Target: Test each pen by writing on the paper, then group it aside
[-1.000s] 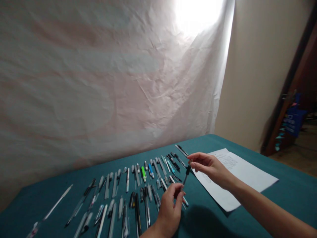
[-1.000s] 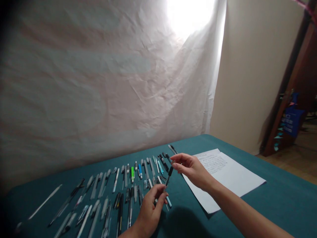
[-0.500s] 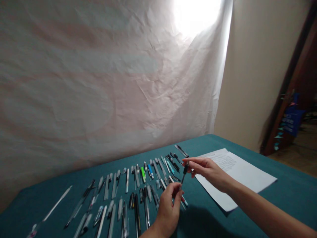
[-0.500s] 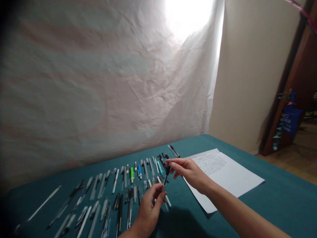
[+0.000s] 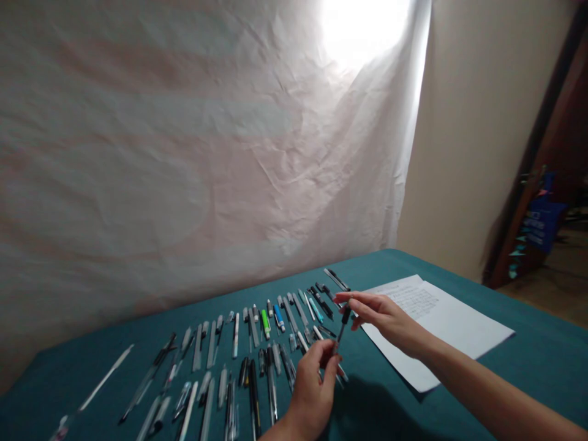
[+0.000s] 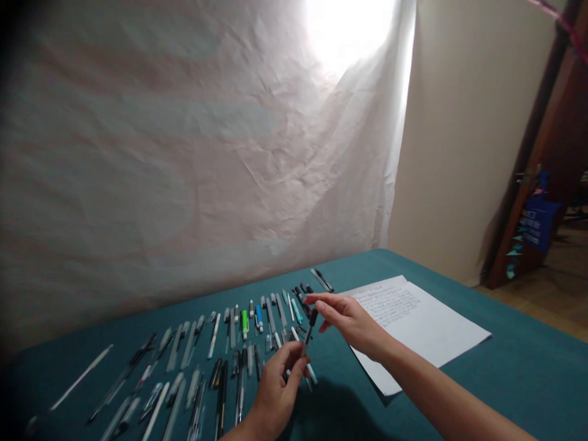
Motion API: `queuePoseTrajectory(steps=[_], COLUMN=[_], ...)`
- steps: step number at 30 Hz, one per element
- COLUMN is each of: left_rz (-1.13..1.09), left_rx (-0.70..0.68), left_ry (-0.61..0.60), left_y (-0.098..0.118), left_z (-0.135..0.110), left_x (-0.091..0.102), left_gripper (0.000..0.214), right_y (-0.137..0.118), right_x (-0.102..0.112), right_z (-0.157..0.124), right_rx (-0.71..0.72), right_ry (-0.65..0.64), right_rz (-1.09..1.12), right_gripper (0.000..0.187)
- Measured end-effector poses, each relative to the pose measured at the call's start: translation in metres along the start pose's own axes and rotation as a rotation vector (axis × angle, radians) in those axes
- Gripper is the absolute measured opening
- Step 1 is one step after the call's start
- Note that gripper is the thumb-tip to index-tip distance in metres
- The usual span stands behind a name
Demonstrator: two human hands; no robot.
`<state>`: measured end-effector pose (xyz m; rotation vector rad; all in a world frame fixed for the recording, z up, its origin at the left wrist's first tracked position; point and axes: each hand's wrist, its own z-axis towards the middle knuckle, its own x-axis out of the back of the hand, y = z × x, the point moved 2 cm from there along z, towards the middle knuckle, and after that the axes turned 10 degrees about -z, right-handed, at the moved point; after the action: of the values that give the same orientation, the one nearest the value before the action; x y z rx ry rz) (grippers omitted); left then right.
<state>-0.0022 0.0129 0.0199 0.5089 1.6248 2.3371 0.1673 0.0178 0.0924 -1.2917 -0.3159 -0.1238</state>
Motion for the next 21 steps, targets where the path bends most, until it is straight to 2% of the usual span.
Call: queuePoseTrajectory(steps=[2,7,14,21], left_rz=[-0.004,-0.005,-0.077,-0.06], left_rx=[0.005,-0.004,0.05,0.046], left_ry=[0.001,-0.013,-0.001,-0.01], left_y=[-0.0009,-0.0012,0.0013,-0.0019], left_z=[-0.0001,-0.0001,0.0002,-0.0006], left_x=[-0.0002,-0.0007,-0.0011,-0.0021], left_gripper=[0.019,0.018,0.02,0.019], right_y=[-0.0004,0.0064,0.0039,0.0086], right_x=[-0.0004,0.0007,-0.0035,-0.0034], right_z=[-0.0002,0.0009,0.0004,0.0012], right_rx=[0.013,-0.039,-0.021,-0.045], right_ry=[-0.001,0.126,0.011,0.127], right_rz=[-0.01,-0.013,0.091,0.083], right_gripper=[0.037,0.029,0.037,0.027])
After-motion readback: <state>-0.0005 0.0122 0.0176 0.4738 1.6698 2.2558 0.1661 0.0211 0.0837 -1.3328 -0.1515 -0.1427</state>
